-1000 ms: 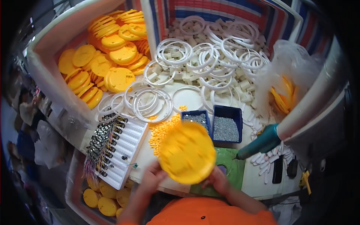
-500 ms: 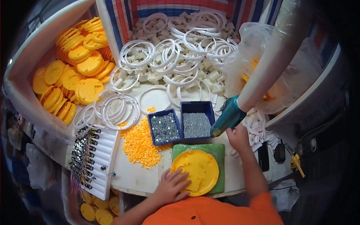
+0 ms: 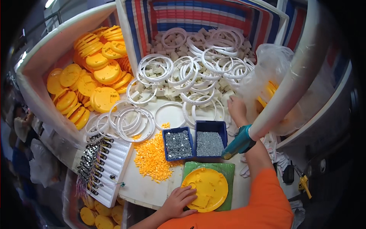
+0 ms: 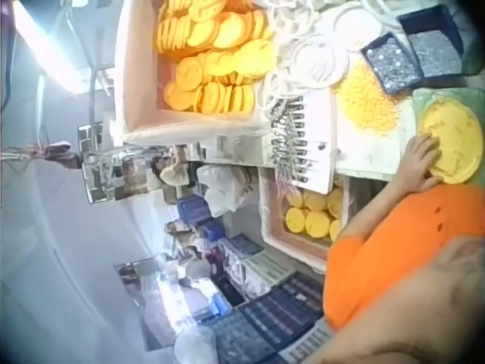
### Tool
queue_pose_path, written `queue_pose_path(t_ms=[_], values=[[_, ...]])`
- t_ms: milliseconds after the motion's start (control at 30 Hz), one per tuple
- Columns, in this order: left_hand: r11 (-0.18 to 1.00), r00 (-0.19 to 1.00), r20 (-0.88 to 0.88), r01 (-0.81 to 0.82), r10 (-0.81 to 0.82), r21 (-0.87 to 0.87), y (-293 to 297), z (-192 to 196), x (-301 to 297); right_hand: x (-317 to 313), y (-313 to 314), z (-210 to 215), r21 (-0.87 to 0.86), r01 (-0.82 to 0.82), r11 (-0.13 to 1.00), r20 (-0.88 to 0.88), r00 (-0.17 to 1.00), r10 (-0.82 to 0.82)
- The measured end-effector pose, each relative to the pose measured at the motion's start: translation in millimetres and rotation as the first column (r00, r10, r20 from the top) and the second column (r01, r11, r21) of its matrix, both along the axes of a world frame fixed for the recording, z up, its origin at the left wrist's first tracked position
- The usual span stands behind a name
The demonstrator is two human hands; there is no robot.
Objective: Assembling yellow toy parts by hand and using specialized tools like a power screwdriver and soldering iron.
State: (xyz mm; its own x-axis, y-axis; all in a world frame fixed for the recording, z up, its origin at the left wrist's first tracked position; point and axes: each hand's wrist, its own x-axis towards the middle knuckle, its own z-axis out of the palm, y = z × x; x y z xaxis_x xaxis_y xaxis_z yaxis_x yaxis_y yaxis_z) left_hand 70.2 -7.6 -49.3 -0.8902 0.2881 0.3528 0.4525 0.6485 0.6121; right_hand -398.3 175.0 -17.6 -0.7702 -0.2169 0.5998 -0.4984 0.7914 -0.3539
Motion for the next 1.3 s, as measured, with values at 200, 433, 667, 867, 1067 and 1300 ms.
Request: queue_pose_path(t_ms=[200,433,667,867,1067,1300], values=[[0.999,0.996,0.069,-0.047,0.048,-0.010,-2.8,-3.4,-0.8,154.3,64.6,29.8,-0.288,-0.235,0.928,-0.074,0.972,0.223],[0.999,0.999,0.022,-0.048,0.048,0.002,-4.4,3.3,-11.0,340.3,74.0,3.7,0.029,-0.540,0.841,-0.021,0.841,0.541],[0.999,0.999,-0.001,-0.054,0.054,0.004,-0.5,3.3,-5.9,356.4,46.5,18.4,-0.095,-0.462,0.882,0.154,0.868,0.472],[0.997,0.997,-0.015,-0.070,0.071,0.033,2.8,2.6,-4.4,335.3,33.2,6.4,-0.329,-0.390,0.860,0.598,0.619,0.510],[0.992,0.999,-0.020,-0.047,0.045,-0.121,2.6,13.6,3.3,338.4,46.6,26.7,-0.250,-0.457,0.854,0.380,0.765,0.520],[0.998,0.996,-0.080,-0.045,0.041,-0.047,-20.1,42.5,-52.0,365.5,40.4,2.9,-0.237,-0.443,0.864,0.266,0.826,0.497]])
